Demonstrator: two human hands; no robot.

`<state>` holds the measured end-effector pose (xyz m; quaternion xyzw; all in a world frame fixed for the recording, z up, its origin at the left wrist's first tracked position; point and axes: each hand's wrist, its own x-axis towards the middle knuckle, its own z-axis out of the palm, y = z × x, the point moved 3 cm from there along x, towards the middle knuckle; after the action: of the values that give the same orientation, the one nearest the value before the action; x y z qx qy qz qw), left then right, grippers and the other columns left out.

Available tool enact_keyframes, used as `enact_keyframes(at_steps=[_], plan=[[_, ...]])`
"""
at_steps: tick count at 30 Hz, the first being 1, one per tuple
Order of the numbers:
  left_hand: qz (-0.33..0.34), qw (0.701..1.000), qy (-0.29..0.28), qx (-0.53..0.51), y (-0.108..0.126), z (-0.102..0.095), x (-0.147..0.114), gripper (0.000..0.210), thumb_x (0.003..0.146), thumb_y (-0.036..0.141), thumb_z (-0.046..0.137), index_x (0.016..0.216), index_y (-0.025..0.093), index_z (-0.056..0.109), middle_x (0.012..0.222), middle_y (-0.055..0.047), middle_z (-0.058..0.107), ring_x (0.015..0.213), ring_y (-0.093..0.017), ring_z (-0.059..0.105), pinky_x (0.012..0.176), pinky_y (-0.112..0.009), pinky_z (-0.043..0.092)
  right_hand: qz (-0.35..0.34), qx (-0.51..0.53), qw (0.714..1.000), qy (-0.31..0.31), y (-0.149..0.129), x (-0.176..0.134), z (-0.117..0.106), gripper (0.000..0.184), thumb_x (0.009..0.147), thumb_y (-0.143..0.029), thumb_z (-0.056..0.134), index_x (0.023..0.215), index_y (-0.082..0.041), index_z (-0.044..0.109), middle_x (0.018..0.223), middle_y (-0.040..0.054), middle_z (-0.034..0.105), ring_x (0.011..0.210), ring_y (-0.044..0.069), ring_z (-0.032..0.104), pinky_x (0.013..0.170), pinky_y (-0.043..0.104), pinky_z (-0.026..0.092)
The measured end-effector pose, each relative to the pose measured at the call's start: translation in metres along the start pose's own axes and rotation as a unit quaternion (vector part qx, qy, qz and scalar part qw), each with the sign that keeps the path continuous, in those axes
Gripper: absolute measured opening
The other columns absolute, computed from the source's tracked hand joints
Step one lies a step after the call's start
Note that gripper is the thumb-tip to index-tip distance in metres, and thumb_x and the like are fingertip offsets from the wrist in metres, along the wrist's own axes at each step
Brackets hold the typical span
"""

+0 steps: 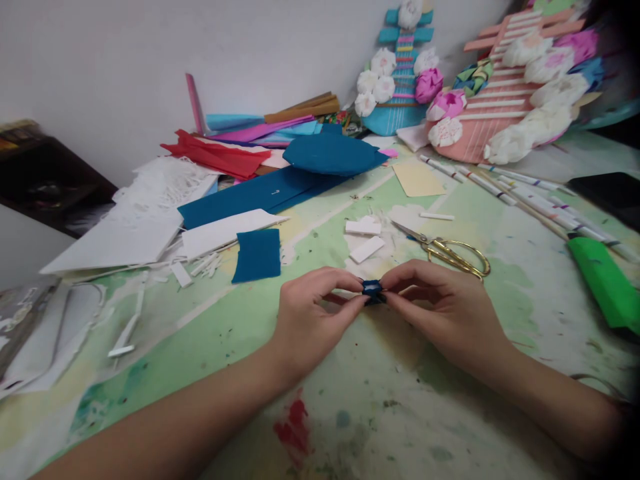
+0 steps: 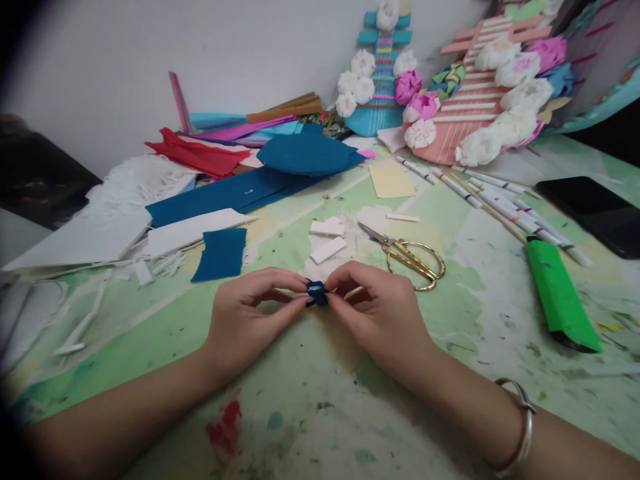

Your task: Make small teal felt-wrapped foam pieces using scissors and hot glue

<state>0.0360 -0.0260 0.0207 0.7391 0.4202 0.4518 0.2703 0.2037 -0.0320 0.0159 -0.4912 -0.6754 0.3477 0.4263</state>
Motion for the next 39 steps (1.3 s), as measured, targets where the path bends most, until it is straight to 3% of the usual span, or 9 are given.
enact_keyframes(at_steps=[5,15,25,39], plan=[[-0.028,0.999,-0.009,-0.024,-0.0003,0.0010,-0.0012,0.002,0.076,0.014,0.067,0.076,0.015,0.069,0.079,-0.004,0.071,0.070,-0.012,0.066,0.062,-0.019,0.057,-0.006,0.001,1.000,-0.003,0.0002,-0.0011,0.0000,0.004,0.080,-0.023,0.063,0.079,-0.020,0.066,0.074,0.0006,0.068,0.062,0.012,0.065,0.053,0.019,0.054],[-0.160,0.979,-0.031,-0.126,-0.0062,0.0046,0.0008,0.002,0.075,0.016,0.069,0.075,0.014,0.067,0.079,-0.003,0.072,0.072,-0.012,0.067,0.066,-0.018,0.057,0.007,0.029,0.999,-0.017,-0.0014,0.0001,0.0017,0.004,0.080,-0.023,0.064,0.078,-0.019,0.065,0.076,0.0015,0.067,0.065,0.012,0.064,0.056,0.020,0.053],[-0.084,0.993,-0.022,-0.084,-0.0038,0.0035,-0.0006,0.005,0.076,0.012,0.067,0.077,0.015,0.070,0.080,-0.003,0.072,0.076,-0.013,0.067,0.071,-0.022,0.056,0.031,0.072,0.997,-0.020,0.0026,0.0011,0.0037,0.003,0.080,-0.022,0.064,0.079,-0.020,0.064,0.078,0.0006,0.064,0.069,0.011,0.061,0.060,0.019,0.053],[-0.073,0.990,-0.047,-0.109,-0.0043,0.0032,0.0036,0.008,0.076,0.008,0.065,0.076,0.014,0.071,0.080,-0.004,0.070,0.076,-0.012,0.066,0.067,-0.019,0.055,0.026,0.070,0.996,-0.049,0.0013,0.0020,0.0023,0.005,0.081,-0.023,0.061,0.079,-0.019,0.063,0.080,0.0017,0.063,0.072,0.013,0.059,0.063,0.023,0.051]])
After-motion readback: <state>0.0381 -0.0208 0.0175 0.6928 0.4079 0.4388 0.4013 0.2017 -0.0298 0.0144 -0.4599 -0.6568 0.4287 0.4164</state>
